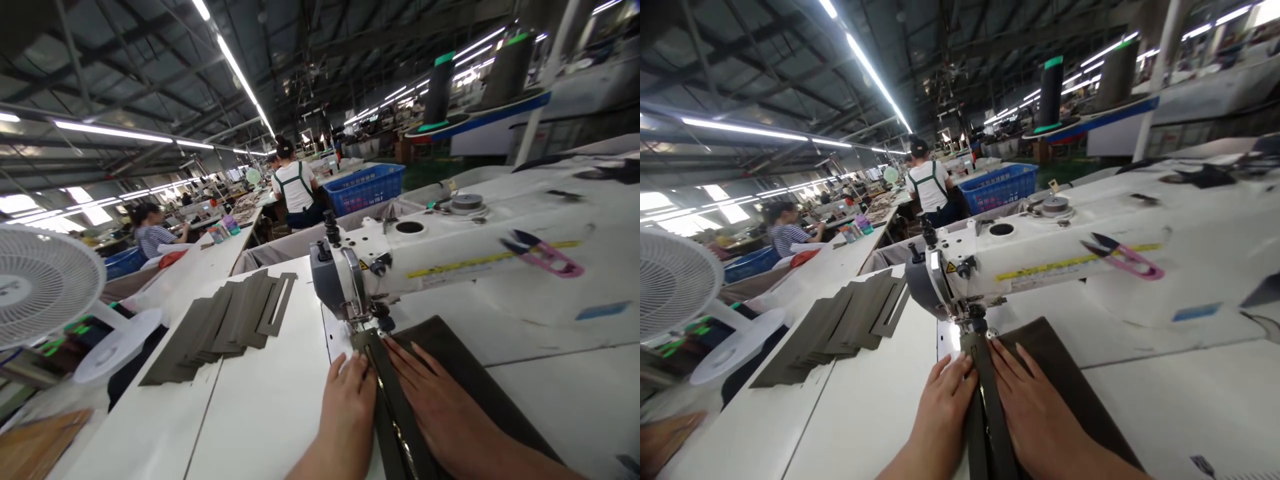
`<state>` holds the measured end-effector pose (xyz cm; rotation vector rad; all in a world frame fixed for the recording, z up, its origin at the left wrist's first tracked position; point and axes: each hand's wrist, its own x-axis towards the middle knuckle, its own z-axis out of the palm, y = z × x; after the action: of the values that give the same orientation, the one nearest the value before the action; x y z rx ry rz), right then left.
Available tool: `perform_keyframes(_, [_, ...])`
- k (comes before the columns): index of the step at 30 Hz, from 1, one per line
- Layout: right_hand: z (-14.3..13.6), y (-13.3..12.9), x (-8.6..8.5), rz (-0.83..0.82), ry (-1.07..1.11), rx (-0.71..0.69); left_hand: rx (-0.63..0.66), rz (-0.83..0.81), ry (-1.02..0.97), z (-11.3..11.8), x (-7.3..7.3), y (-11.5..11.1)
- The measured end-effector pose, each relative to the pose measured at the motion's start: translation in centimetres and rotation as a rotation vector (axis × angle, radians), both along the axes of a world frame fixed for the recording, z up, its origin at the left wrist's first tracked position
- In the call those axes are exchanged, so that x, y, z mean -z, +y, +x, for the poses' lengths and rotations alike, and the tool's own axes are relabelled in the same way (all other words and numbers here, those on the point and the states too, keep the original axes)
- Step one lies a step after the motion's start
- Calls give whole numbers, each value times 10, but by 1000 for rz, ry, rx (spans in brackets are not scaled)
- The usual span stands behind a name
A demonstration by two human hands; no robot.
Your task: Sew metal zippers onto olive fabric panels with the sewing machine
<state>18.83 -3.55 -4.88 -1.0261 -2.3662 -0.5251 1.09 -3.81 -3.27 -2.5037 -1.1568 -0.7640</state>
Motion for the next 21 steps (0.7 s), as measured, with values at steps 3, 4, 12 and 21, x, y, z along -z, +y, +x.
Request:
perform_keyframes(3, [0,9,-1,23,-16,-9,-2,-13,-7,-1,1,10])
perform_keyframes(4, [0,12,-2,28,-16,-16,-3,-20,-6,-1,1,13])
perform_keyframes(12, [3,25,0,-34,-64,-61,18,-4,-21,1,-6,24])
perform_keyframes(21, [2,23,-6,-49,-45,-48,19,-36,1,2,-5,24])
